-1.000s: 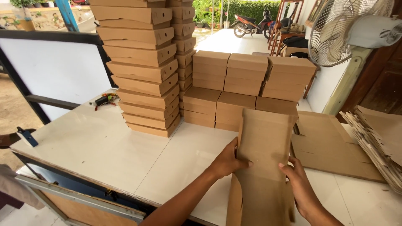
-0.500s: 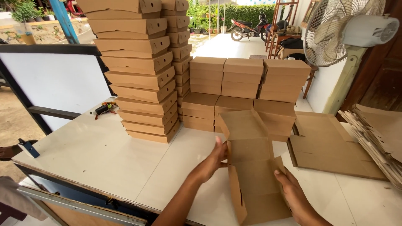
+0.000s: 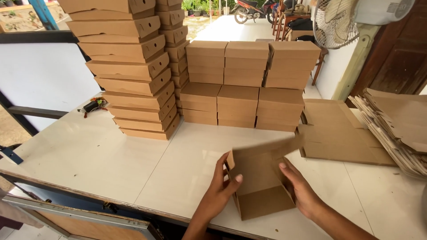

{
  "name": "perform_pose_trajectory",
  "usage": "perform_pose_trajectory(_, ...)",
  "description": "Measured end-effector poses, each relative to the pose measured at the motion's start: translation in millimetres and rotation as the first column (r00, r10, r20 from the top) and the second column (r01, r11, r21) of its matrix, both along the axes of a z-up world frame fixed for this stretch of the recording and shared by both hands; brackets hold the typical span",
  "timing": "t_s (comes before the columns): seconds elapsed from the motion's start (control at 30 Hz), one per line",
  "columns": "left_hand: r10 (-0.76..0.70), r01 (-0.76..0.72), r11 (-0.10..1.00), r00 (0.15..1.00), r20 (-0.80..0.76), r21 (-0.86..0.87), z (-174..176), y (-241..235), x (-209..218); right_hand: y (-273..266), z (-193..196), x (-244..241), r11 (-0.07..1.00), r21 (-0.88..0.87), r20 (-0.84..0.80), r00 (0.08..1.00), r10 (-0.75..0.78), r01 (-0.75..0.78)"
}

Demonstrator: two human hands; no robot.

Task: The person folds a flat cardboard sheet into a small rectangular box by hand, creasing the edges and tucking the flaps to form the sides. The completed box is placed on a stack of similar boxes on the table.

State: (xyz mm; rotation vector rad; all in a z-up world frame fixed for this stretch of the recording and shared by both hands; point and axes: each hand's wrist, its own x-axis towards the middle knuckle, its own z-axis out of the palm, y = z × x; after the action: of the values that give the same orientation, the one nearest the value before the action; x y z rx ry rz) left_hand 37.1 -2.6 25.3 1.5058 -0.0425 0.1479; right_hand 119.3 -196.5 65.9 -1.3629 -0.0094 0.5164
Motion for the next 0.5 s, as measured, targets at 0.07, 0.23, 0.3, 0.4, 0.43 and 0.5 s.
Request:
perform_pose_trajectory(0.07,0.04,-0.039,0.999,0.998,-0.056,0.009,-10,5,3,-12,-22,20,0.988,-0.08,0.111,0.984,0.141,-0.133)
perform_pose_trajectory(0.23,0.163,-0.164,0.986,0.983,-0.081,-0.006,-22,7,6,-37,-51,51,0.823,-0.394,0.14,0.859,0.493,-0.408)
perform_pose_trajectory(0.3,0.15,-0.149,0.985,0.989,-0.001,0.086,-23,8,7,-31,-35,43,0.805,-0.457,0.234,0.822,0.519,-0.378)
perform_pose_trajectory(0.4,0.074,-0.07,0.992,0.997,-0.03,0.109,-14,9,-7,-25,-42,49,0.85,-0.494,0.175,0.937,0.301,-0.181)
perform_pose_trajectory(0.43,0.07,-0.065,0.992,0.997,-0.035,0.108,-16,9,-6,-24,-39,47,0.85,-0.495,0.169,0.94,0.298,-0.18)
perform_pose_trajectory(0.5,-0.079,0.078,0.964,0.997,-0.006,0.253,-19,12,-1,-20,-31,44,0.85,-0.514,0.132,0.968,0.215,-0.119)
